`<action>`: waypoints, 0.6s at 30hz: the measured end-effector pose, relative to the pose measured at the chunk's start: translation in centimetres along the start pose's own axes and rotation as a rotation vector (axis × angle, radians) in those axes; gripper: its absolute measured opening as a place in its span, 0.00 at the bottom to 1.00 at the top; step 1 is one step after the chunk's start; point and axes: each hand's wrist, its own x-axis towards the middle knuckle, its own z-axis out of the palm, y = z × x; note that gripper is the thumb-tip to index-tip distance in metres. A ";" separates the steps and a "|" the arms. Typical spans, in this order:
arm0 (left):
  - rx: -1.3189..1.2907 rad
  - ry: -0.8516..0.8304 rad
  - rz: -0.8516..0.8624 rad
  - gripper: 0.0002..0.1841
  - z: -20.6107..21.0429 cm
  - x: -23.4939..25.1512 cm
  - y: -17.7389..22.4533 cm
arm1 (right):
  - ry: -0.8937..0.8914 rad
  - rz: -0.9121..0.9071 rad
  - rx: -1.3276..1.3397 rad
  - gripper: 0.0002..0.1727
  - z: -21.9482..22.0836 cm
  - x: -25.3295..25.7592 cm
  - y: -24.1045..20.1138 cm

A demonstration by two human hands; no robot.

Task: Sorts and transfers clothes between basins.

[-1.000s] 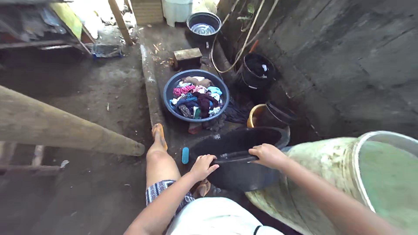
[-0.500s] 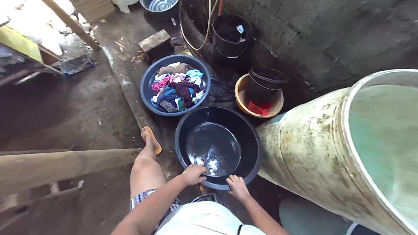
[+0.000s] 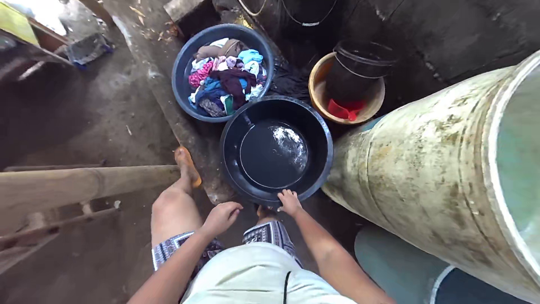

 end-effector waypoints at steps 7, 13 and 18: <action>0.155 -0.221 0.183 0.16 1.4 5.3 4.0 | 0.225 -0.026 0.473 0.26 -5.7 -4.3 0.3; -0.055 -0.226 0.206 0.16 3.3 1.8 3.8 | 0.131 -0.573 1.321 0.48 -8.7 -12.7 -1.9; -0.090 -0.220 -0.202 0.19 5.6 -8.9 -8.0 | 0.505 -0.356 1.244 0.31 -8.5 -9.1 -7.3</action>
